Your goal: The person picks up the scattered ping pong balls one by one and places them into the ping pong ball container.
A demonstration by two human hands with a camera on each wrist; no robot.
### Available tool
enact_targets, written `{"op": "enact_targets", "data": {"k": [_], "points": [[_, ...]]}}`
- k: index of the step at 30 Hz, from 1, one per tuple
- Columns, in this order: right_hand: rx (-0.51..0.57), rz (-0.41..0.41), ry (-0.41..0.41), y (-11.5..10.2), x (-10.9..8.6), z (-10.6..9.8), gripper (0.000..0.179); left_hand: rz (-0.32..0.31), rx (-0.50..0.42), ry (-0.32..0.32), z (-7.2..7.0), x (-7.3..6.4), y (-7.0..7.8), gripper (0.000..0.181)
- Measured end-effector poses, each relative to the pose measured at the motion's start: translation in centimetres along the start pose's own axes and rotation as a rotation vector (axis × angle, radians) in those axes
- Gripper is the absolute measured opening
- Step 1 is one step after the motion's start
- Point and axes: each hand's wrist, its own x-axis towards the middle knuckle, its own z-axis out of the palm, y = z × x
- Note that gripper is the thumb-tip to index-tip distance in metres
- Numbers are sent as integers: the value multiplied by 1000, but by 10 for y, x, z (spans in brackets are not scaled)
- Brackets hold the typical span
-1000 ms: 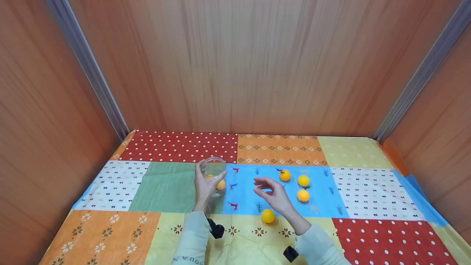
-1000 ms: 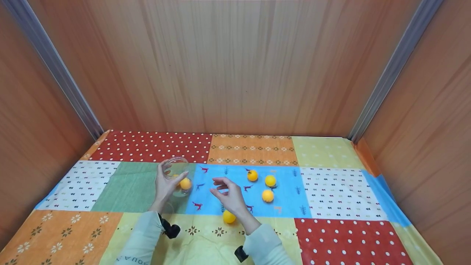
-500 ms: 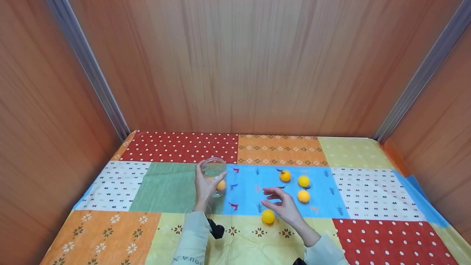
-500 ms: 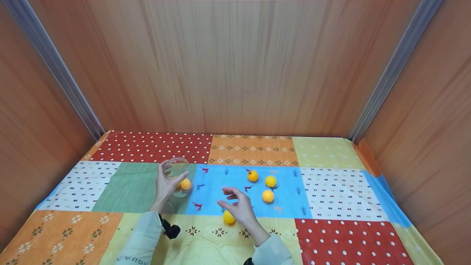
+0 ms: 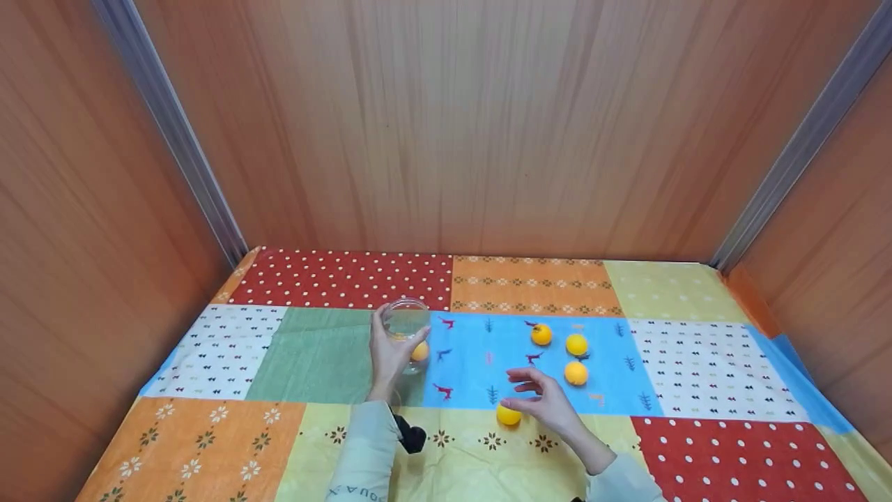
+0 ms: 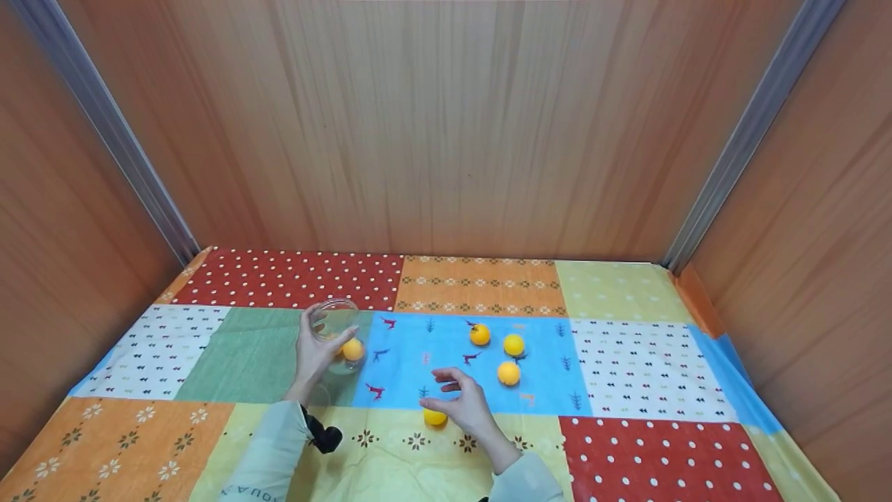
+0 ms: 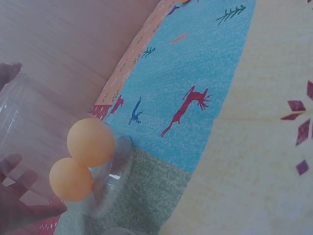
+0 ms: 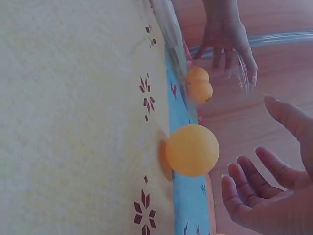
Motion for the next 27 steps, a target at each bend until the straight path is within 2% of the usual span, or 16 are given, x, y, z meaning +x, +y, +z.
{"op": "enact_targets", "data": {"k": [3,6,8,13,16,18,23,25,26,27], "points": [[34,33,-25,6,0,-2,46,38,15,2,3,6,-17,80],[20,61,-46,21,3,-4,50,66,33,16,7,13,-36,80],[13,74,-57,27,4,-5,52,43,32,15,7,13,-35,82],[-27,112,-80,38,8,-4,57,-31,12,-14,0,3,-4,80],[-57,121,-95,44,9,-3,60,-12,1,-9,0,1,-2,79],[-64,118,-104,46,10,-2,61,2,8,-6,2,4,-10,81],[-84,125,-121,49,12,1,63,35,57,3,9,21,-50,82],[-92,135,-126,51,13,2,63,41,71,4,10,24,-55,82],[-94,137,-129,52,13,2,62,39,72,2,10,24,-55,82],[-92,136,-134,52,13,3,62,32,59,-1,9,22,-48,82]]}}
